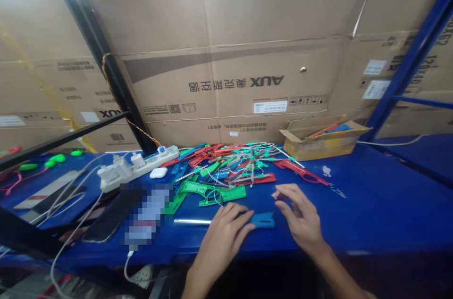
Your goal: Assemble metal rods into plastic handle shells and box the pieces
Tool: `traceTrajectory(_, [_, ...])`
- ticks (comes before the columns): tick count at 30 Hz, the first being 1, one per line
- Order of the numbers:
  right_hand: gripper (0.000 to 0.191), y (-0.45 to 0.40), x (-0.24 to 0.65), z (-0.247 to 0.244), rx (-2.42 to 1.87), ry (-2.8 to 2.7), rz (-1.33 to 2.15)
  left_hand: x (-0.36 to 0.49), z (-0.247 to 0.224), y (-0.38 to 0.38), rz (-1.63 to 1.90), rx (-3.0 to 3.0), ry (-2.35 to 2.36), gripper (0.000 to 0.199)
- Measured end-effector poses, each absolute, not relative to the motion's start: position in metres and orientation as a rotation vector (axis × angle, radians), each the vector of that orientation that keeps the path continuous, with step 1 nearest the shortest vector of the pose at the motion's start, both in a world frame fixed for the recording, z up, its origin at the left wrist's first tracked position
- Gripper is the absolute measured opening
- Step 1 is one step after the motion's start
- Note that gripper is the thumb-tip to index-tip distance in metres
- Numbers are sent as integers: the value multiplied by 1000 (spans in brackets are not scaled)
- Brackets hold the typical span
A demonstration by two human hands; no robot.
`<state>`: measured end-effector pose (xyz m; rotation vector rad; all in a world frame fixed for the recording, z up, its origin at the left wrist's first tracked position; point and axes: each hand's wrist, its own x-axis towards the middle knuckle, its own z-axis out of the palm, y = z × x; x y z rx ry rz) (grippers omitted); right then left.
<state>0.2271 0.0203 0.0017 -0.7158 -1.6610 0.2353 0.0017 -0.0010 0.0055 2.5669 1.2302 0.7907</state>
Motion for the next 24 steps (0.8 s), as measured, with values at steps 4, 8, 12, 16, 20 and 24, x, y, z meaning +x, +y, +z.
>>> traceTrajectory(4, [45, 17, 226, -1, -699, -1715, 268, 2, 5, 0, 799, 2573, 1229, 30])
traceTrajectory(8, [50, 19, 224, -3, -672, -1695, 225, 2, 5, 1, 808, 2575, 1228, 30])
traceTrajectory(12, [43, 21, 226, -2, -721, -1654, 187, 2, 4, 0, 805, 2582, 1228, 31])
traceTrajectory(16, [40, 19, 227, -1, -727, -1692, 193, 2, 4, -1, 818, 2590, 1225, 29])
traceTrajectory(20, [45, 18, 223, -1, -693, -1704, 202, 2, 4, -1, 837, 2598, 1226, 29])
traceTrajectory(24, [43, 21, 223, -2, -696, -1628, 231, 2, 6, -1, 824, 2596, 1231, 30])
